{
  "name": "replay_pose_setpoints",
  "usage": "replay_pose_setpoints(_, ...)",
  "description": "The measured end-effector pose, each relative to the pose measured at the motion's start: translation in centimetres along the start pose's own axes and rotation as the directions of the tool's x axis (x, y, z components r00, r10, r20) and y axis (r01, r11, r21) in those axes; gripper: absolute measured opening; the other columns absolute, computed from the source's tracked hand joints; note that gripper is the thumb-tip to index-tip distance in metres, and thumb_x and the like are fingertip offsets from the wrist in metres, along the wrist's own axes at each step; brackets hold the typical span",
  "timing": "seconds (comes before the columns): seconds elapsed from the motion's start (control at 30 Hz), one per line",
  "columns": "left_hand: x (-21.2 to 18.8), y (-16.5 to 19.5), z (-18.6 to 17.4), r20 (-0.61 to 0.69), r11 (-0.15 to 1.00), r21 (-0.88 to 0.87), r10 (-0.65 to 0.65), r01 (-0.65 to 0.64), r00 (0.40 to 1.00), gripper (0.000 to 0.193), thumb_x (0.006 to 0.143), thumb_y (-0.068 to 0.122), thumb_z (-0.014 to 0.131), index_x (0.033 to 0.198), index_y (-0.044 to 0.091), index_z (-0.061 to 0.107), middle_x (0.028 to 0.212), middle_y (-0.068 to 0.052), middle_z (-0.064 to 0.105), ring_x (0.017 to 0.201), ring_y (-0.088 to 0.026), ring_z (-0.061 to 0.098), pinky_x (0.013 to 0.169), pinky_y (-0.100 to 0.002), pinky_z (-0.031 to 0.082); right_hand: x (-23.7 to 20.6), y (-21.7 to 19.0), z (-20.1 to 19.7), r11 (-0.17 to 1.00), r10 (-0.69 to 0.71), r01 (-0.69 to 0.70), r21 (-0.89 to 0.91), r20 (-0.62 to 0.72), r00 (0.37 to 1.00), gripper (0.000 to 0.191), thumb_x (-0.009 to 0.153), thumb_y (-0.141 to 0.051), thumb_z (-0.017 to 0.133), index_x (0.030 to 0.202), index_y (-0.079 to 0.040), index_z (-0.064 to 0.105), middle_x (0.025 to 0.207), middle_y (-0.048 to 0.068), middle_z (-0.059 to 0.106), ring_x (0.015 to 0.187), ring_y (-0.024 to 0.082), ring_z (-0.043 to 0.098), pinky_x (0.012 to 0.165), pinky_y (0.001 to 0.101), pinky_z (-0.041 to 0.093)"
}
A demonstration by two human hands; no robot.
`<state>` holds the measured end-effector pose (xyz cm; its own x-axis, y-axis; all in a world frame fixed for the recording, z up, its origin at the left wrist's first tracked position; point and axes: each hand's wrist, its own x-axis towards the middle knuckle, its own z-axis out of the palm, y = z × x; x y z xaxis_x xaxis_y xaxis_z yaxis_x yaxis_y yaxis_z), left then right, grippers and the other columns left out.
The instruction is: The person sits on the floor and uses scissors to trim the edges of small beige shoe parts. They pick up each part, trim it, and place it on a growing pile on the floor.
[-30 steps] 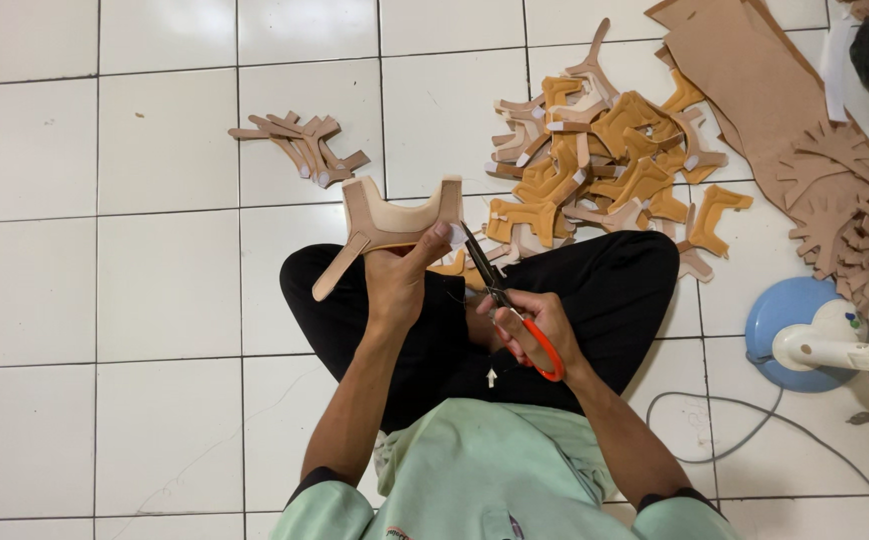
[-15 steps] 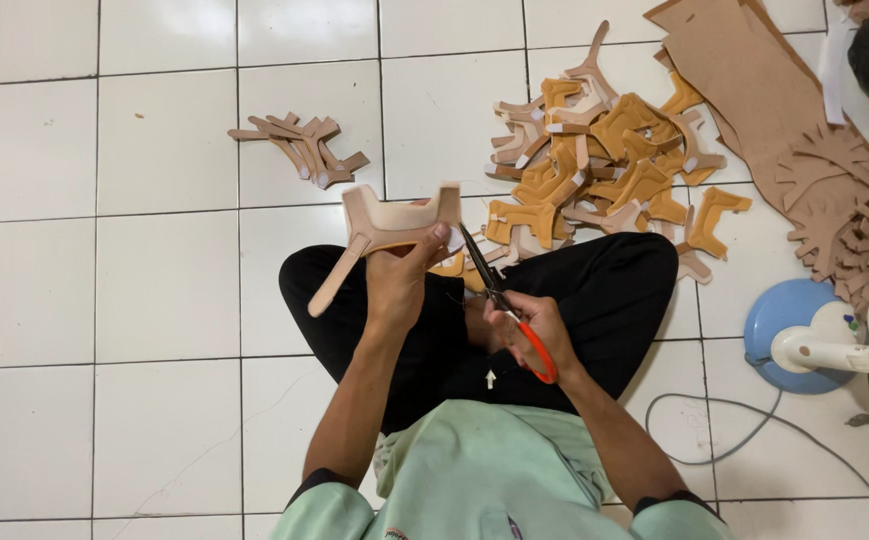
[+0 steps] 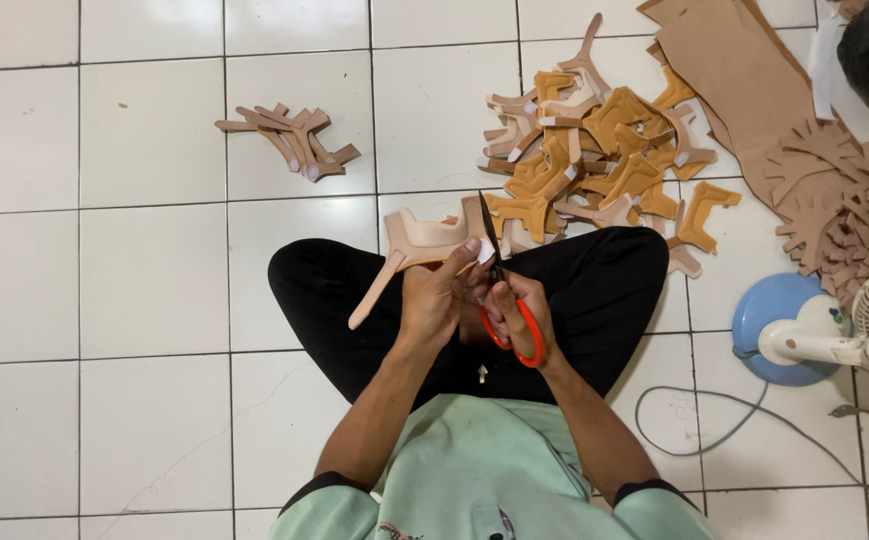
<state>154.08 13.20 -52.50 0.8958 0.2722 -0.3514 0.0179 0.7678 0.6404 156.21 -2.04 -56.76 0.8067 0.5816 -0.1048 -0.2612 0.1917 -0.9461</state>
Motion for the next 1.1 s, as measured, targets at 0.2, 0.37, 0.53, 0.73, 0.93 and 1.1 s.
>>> replay_pose_setpoints(0.2, 2.0, 1.3, -0.9, -0.008, 0.990, 0.099, 0.097, -0.096, 0.995, 0.029, 0.090, 0.005, 0.069, 0.117, -0.004, 0.061, 0.101, -0.011, 0.069, 0.092, -0.019, 0.071, 0.077, -0.032, 0.063, -0.4, 0.7, -0.9, 0.998, 0.039, -0.034, 0.048, -0.111, 0.993, 0.054, 0.103, -0.051, 0.057, 0.094, 0.002, 0.062, 0.058, -0.003, 0.046, 0.040, 0.004, 0.041, 0.036, 0.0202, 0.033)
replay_pose_setpoints(0.37, 3.5, 4.8, -3.3, 0.001, 0.932, 0.351, 0.100, -0.094, 0.995, 0.029, 0.093, 0.010, 0.070, 0.114, -0.008, 0.062, 0.100, -0.013, 0.072, 0.090, -0.018, 0.070, 0.078, -0.030, 0.059, -0.9, 0.2, -1.9, 0.999, 0.026, -0.030, -0.043, -0.082, 0.996, 0.052, 0.099, -0.050, 0.063, 0.103, 0.002, 0.065, 0.060, -0.003, 0.047, 0.043, 0.004, 0.043, 0.038, 0.0201, 0.035)
replay_pose_setpoints(0.53, 2.0, 5.1, -3.3, 0.123, 0.836, 0.527, 0.100, -0.150, 0.987, 0.025, 0.096, 0.009, 0.068, 0.114, -0.008, 0.063, 0.097, -0.011, 0.073, 0.087, -0.017, 0.071, 0.079, -0.028, 0.060, -1.5, -0.1, -1.2, 0.982, 0.074, -0.067, -0.176, 0.037, 0.997, 0.060, 0.096, -0.058, 0.063, 0.110, 0.000, 0.067, 0.065, -0.004, 0.051, 0.052, 0.002, 0.050, 0.044, 0.0188, 0.041)
replay_pose_setpoints(0.73, 1.6, 4.7, -2.4, 0.151, 0.853, 0.503, 0.075, -0.142, 0.986, 0.023, 0.097, 0.008, 0.067, 0.113, -0.008, 0.064, 0.097, -0.013, 0.074, 0.086, -0.016, 0.074, 0.081, -0.029, 0.062, -1.8, -0.5, -0.8, 0.990, 0.104, -0.098, -0.105, 0.057, 0.993, 0.062, 0.095, -0.060, 0.062, 0.105, 0.000, 0.067, 0.057, -0.005, 0.047, 0.044, 0.002, 0.045, 0.039, 0.0186, 0.037)
replay_pose_setpoints(0.93, 1.9, 4.7, -2.7, 0.219, 0.735, 0.642, 0.097, -0.218, 0.971, 0.023, 0.099, 0.006, 0.069, 0.116, -0.009, 0.065, 0.100, -0.016, 0.074, 0.089, -0.018, 0.071, 0.082, -0.029, 0.059, -1.8, 0.0, -0.9, 0.987, 0.150, -0.151, -0.061, -0.017, 0.988, 0.060, 0.094, -0.058, 0.063, 0.097, 0.001, 0.068, 0.054, -0.005, 0.046, 0.038, 0.002, 0.042, 0.035, 0.0184, 0.034)
replay_pose_setpoints(1.1, 3.3, 7.1, -3.0, 0.316, 0.184, 0.904, 0.320, -0.386, 0.893, 0.040, 0.095, 0.015, 0.072, 0.124, -0.008, 0.056, 0.093, -0.017, 0.075, 0.085, -0.022, 0.076, 0.070, -0.031, 0.061, -1.6, 0.1, -1.3, 0.938, 0.072, -0.111, -0.330, -0.127, 0.989, 0.056, 0.092, -0.056, 0.068, 0.100, 0.000, 0.066, 0.054, -0.002, 0.050, 0.039, 0.003, 0.043, 0.037, 0.0203, 0.034)
